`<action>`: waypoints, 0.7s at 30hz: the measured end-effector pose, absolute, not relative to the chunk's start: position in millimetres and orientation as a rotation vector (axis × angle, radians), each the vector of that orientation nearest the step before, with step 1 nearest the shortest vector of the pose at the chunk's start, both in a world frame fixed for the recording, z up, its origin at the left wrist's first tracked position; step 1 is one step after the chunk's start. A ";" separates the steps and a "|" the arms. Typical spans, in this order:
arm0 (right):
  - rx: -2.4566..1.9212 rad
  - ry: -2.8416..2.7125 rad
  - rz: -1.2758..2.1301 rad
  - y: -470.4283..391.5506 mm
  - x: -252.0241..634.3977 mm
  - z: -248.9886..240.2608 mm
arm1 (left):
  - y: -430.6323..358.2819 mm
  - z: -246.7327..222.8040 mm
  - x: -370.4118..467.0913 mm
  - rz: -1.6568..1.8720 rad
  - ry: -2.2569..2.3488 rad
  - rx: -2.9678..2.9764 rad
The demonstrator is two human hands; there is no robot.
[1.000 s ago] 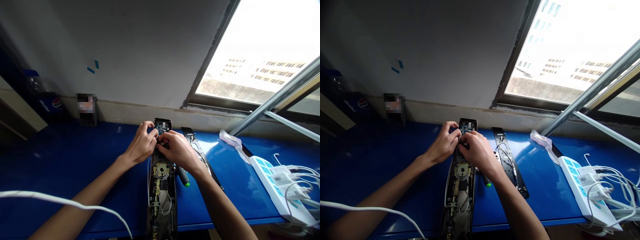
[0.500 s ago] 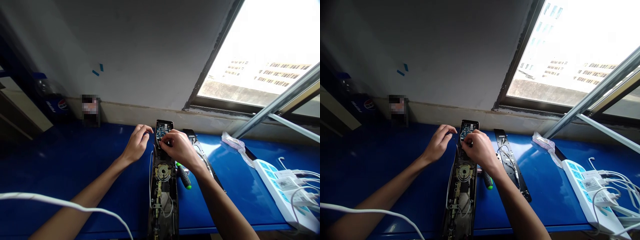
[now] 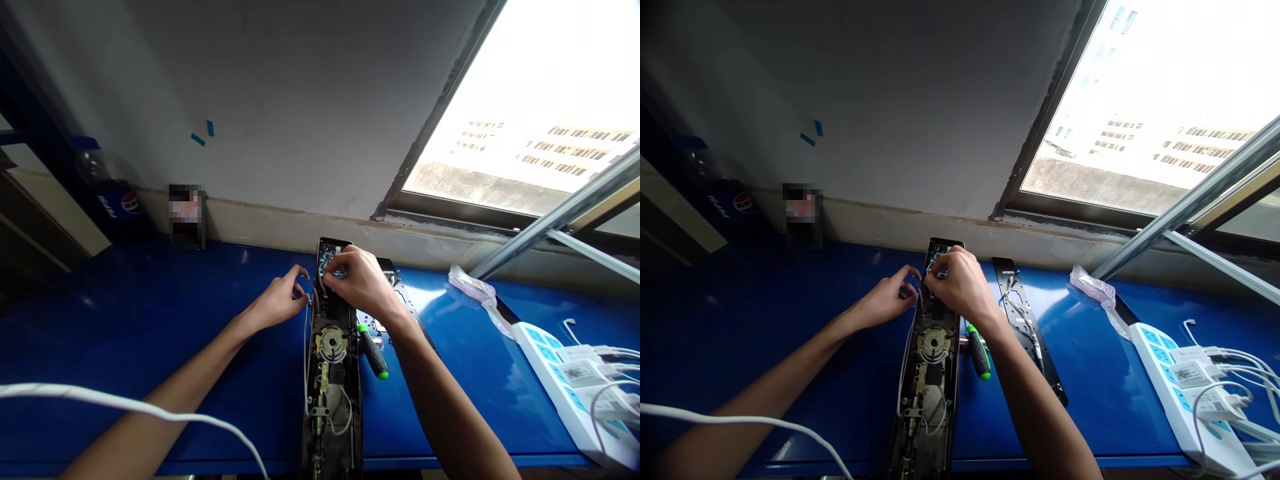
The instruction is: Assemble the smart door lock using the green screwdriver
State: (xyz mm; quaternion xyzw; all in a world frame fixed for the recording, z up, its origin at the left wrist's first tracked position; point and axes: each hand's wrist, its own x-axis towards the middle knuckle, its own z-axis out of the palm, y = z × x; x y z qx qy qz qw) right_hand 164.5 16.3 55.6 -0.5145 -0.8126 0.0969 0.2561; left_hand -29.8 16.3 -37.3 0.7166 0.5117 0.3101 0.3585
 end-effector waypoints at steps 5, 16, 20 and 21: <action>-1.395 -2.220 0.281 12.4 172.7 60.4 | 11.8 -44.0 -16.6 0.850 1.310 1.848; -1.363 -2.288 0.278 19.4 159.1 42.9 | 3.1 -17.2 -9.1 1.385 1.260 1.789; -1.364 -2.228 0.298 19.7 159.7 48.5 | -1.2 -14.6 -8.2 1.487 1.225 1.775; -1.369 -2.211 0.306 18.7 161.9 51.2 | -2.3 -13.6 -8.0 1.501 1.205 1.769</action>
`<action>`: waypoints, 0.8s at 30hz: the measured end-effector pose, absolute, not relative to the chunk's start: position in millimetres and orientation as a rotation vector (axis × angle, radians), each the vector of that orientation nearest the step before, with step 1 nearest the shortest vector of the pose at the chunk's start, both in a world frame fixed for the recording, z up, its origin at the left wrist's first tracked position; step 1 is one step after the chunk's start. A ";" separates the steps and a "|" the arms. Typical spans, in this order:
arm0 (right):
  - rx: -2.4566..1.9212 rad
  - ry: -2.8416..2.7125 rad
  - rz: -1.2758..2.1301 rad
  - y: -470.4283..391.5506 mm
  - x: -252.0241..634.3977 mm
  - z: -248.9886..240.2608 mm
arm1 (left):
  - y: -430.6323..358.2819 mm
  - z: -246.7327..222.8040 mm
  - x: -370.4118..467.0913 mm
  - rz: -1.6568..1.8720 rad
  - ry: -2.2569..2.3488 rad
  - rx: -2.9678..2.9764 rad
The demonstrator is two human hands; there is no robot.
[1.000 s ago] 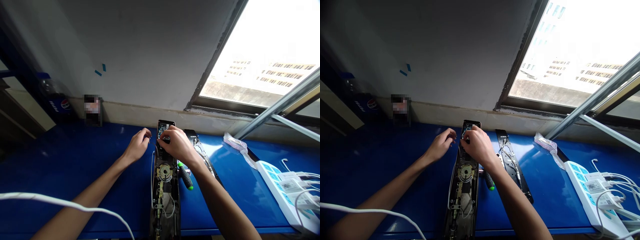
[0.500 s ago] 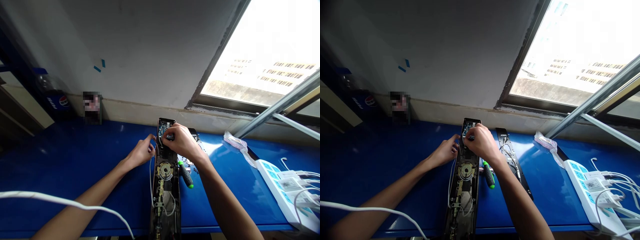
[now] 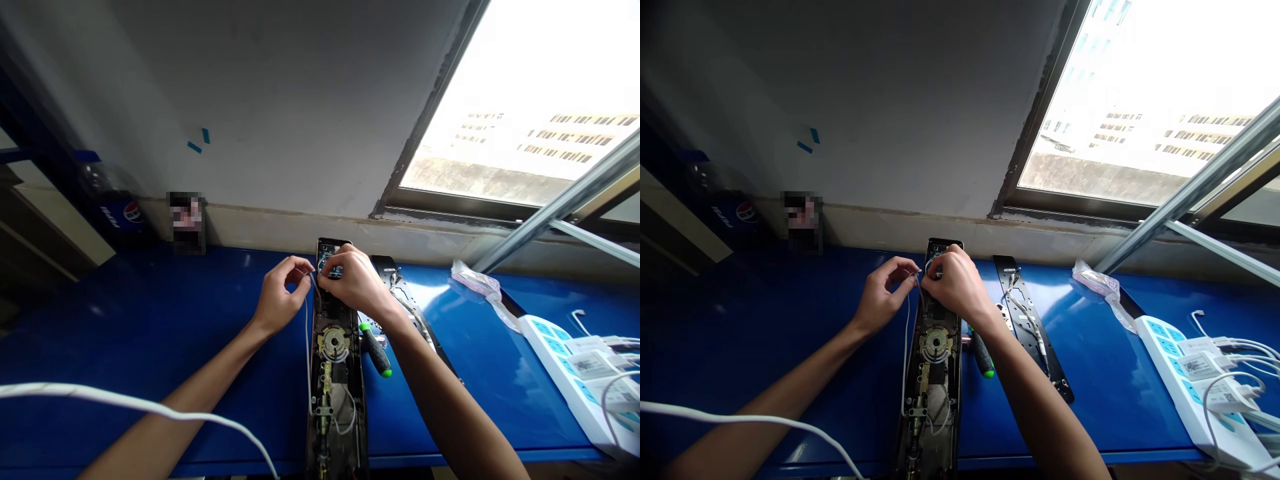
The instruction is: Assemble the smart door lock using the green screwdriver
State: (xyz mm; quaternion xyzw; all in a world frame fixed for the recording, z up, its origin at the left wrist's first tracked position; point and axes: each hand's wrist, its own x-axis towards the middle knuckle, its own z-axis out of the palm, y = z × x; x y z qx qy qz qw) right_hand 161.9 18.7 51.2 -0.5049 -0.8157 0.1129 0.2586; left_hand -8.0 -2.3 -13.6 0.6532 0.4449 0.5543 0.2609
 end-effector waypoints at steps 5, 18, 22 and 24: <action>-1.396 -2.228 0.356 9.5 181.3 63.8 | -6.9 -7.5 -3.6 1.522 1.120 1.860; -1.291 -2.245 0.390 3.4 191.5 66.7 | -8.9 -7.5 7.5 1.544 1.224 1.951; -1.217 -2.278 0.415 9.7 187.9 64.7 | -8.8 -12.9 6.9 1.612 1.230 1.888; -1.204 -2.295 0.393 13.4 186.2 62.3 | -8.7 -15.8 6.2 1.673 1.229 1.869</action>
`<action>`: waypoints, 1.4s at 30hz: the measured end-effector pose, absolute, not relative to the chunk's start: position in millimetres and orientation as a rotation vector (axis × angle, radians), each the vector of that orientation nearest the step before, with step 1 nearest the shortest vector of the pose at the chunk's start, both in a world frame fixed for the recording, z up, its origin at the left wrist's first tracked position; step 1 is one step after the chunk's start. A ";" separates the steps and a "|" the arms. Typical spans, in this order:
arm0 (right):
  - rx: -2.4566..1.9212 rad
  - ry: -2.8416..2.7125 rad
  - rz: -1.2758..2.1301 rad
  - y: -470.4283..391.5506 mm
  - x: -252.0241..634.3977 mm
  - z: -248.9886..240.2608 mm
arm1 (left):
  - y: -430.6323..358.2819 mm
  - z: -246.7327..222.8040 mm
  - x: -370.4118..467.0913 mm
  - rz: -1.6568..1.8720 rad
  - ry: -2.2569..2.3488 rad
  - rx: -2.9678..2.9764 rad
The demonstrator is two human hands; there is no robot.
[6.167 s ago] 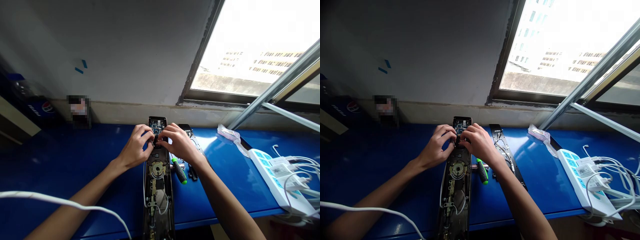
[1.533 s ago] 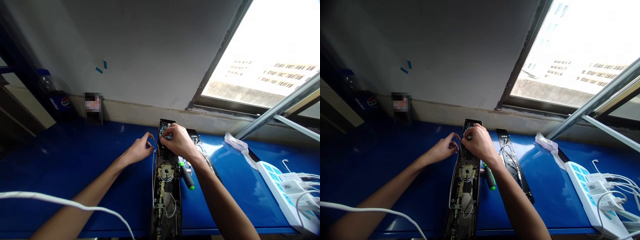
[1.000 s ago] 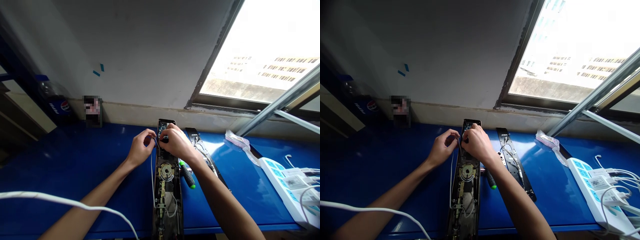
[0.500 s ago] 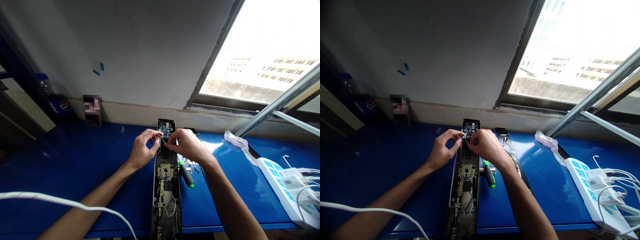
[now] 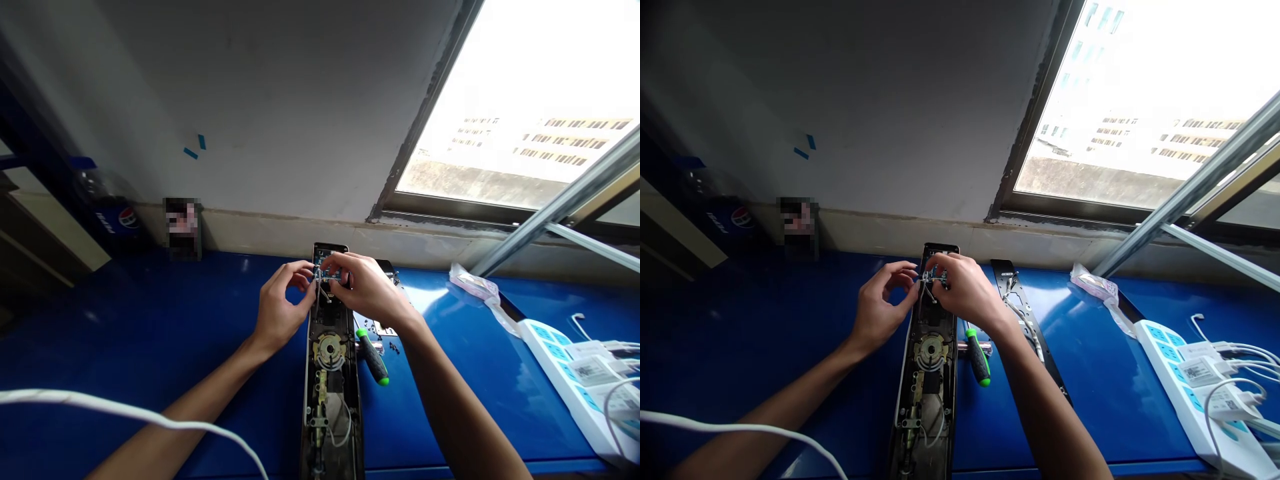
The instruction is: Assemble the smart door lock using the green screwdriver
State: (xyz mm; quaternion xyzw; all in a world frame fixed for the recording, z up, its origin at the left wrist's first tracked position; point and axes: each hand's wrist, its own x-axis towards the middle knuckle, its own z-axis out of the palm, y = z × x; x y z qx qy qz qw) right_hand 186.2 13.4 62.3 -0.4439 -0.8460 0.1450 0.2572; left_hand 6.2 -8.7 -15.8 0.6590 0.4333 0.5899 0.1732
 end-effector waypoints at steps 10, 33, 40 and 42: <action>-1.104 -2.447 0.357 29.8 183.0 58.3 | -10.2 -19.0 2.1 1.687 1.198 1.926; -1.078 -2.513 0.309 41.2 183.6 72.3 | -10.4 -26.5 4.7 1.767 1.197 1.865; -1.054 -2.535 0.370 36.2 199.9 80.4 | -8.9 -25.9 7.4 1.791 1.102 1.820; -1.034 -2.549 0.397 36.7 202.4 80.7 | -8.8 -25.9 8.2 1.787 1.088 1.818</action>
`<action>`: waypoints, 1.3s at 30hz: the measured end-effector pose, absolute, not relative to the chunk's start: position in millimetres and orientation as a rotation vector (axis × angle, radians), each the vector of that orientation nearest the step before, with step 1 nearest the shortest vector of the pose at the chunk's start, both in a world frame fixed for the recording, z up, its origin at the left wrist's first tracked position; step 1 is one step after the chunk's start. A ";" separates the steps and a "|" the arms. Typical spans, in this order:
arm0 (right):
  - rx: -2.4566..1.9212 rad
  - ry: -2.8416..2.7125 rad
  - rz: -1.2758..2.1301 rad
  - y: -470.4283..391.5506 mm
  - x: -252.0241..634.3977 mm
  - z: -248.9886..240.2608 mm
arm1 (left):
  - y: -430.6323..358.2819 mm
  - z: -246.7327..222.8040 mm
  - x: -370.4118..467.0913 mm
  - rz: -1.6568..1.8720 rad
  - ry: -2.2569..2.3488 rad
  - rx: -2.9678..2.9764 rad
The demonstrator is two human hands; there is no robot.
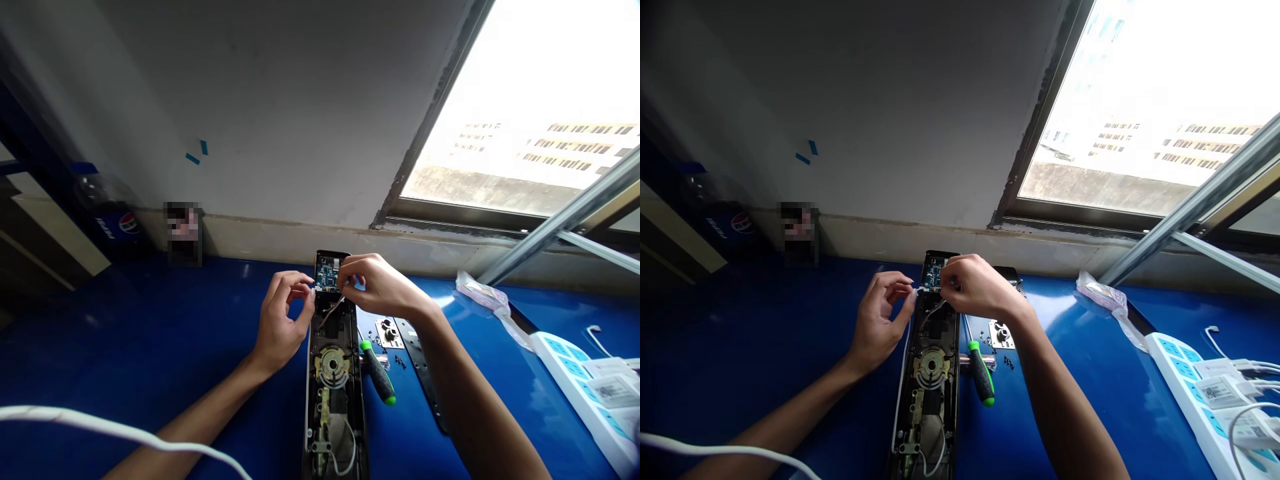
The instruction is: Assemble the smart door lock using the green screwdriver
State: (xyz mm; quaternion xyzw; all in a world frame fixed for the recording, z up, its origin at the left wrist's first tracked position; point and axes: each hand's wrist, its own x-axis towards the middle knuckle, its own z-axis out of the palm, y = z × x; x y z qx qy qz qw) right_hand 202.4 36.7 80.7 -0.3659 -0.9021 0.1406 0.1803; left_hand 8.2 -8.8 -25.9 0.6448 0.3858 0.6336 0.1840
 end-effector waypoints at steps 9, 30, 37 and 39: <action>-0.942 -2.587 0.444 37.1 200.6 76.2 | -9.1 -25.8 11.6 1.761 1.117 1.825; -1.014 -2.575 0.224 34.3 175.2 60.3 | -5.8 -32.9 8.4 1.602 1.130 1.646; -1.130 -2.582 0.035 23.7 169.1 55.8 | -7.0 -31.2 8.2 1.519 0.994 1.405; -1.173 -2.575 -0.003 21.6 167.8 56.5 | -7.0 -30.2 7.2 1.503 0.966 1.344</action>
